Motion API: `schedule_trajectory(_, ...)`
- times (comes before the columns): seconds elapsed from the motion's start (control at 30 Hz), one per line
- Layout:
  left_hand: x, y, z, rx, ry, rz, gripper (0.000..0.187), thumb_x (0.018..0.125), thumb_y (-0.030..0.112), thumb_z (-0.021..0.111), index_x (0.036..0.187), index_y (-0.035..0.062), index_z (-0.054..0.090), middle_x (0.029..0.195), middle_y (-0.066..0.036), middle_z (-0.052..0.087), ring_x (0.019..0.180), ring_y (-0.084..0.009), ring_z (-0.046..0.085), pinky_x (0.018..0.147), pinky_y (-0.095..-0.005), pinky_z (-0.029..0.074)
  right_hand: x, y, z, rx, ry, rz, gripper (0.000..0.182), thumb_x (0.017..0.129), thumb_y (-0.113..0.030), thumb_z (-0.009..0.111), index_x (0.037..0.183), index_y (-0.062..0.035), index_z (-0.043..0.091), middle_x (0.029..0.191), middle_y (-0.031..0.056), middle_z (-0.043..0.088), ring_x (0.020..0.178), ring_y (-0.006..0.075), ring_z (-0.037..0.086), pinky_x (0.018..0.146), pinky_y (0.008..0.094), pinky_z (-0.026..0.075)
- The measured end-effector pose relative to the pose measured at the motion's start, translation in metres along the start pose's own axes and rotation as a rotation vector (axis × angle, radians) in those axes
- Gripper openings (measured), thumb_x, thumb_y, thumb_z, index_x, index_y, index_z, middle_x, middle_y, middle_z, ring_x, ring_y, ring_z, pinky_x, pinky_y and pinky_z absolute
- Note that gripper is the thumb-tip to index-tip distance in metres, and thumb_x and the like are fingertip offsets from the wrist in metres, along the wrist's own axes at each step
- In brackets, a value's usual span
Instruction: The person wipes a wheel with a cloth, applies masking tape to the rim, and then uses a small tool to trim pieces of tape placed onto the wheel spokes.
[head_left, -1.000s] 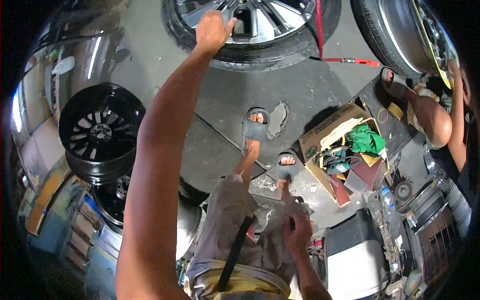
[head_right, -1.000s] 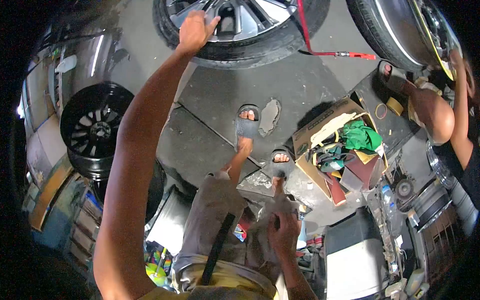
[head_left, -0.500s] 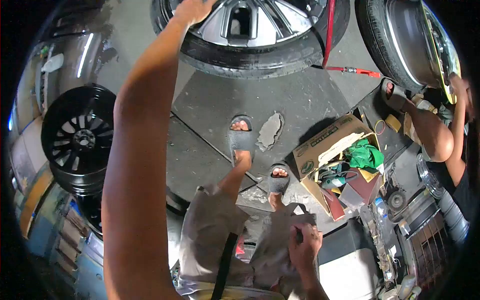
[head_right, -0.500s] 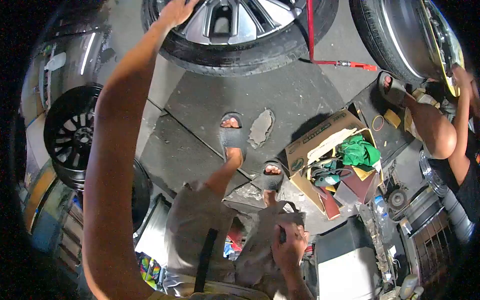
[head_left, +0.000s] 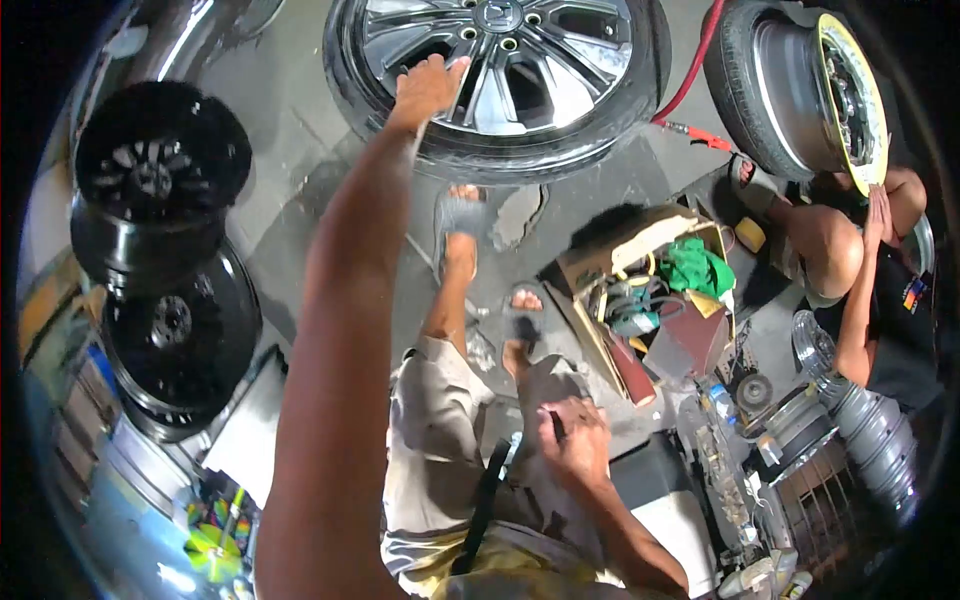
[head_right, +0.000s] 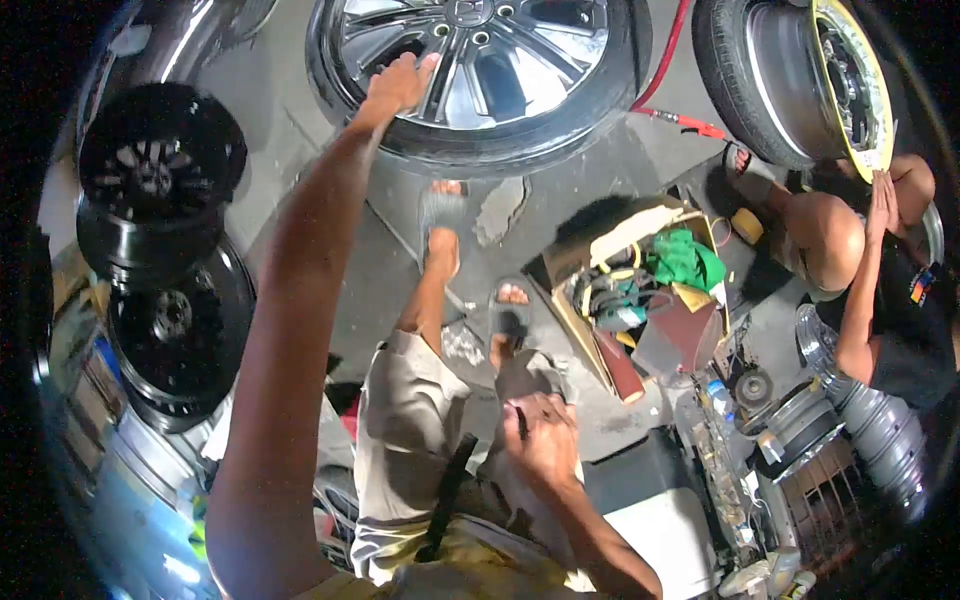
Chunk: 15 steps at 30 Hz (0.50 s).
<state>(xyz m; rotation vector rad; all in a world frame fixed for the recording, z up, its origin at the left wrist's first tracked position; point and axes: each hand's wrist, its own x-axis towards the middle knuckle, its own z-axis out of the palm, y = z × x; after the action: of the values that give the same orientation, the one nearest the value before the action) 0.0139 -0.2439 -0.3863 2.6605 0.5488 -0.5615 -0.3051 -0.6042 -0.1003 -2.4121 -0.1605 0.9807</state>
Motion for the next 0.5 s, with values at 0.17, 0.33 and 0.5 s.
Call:
schedule_trajectory(0.17, -0.100, -0.004, 0.050, -0.139, -0.074, -0.166, 0.074, 0.106, 0.065, 0.032, 0.135, -0.0004, 0.054, 0.139, -0.027, 0.062, 0.134, -0.0397, 0.057, 0.112, -0.0544, 0.038, -0.054, 0.016, 0.018, -0.127, -0.042, -0.100, 0.013, 0.091, -0.019, 0.070, 0.096, -0.0073, 0.070, 0.089, 0.0108, 0.067, 0.087, 0.0335, 0.062, 0.079, 0.0456, 0.045)
schedule_trajectory(0.33, -0.149, -0.012, 0.077, -0.225, -0.049, -0.157, 0.079, 0.104, 0.069, 0.034, 0.138, -0.0001, 0.053, 0.134, -0.030, 0.064, 0.130, -0.0432, 0.060, 0.112, -0.0542, 0.037, -0.084, 0.006, 0.044, -0.137, -0.048, -0.131, 0.011, 0.089, -0.014, 0.073, 0.099, -0.0101, 0.070, 0.089, 0.0069, 0.068, 0.087, 0.0291, 0.063, 0.076, 0.0427, 0.046)
schedule_trajectory(0.5, -0.075, -0.061, 0.136, -0.249, -0.008, -0.049, 0.080, 0.102, 0.063, 0.044, 0.134, -0.0084, 0.060, 0.136, -0.034, 0.060, 0.128, -0.0500, 0.057, 0.108, -0.0529, 0.046, -0.113, 0.002, 0.053, -0.172, -0.052, 0.031, 0.011, 0.090, -0.017, 0.073, 0.097, -0.0082, 0.072, 0.090, 0.0095, 0.067, 0.090, 0.0307, 0.063, 0.079, 0.0441, 0.044)
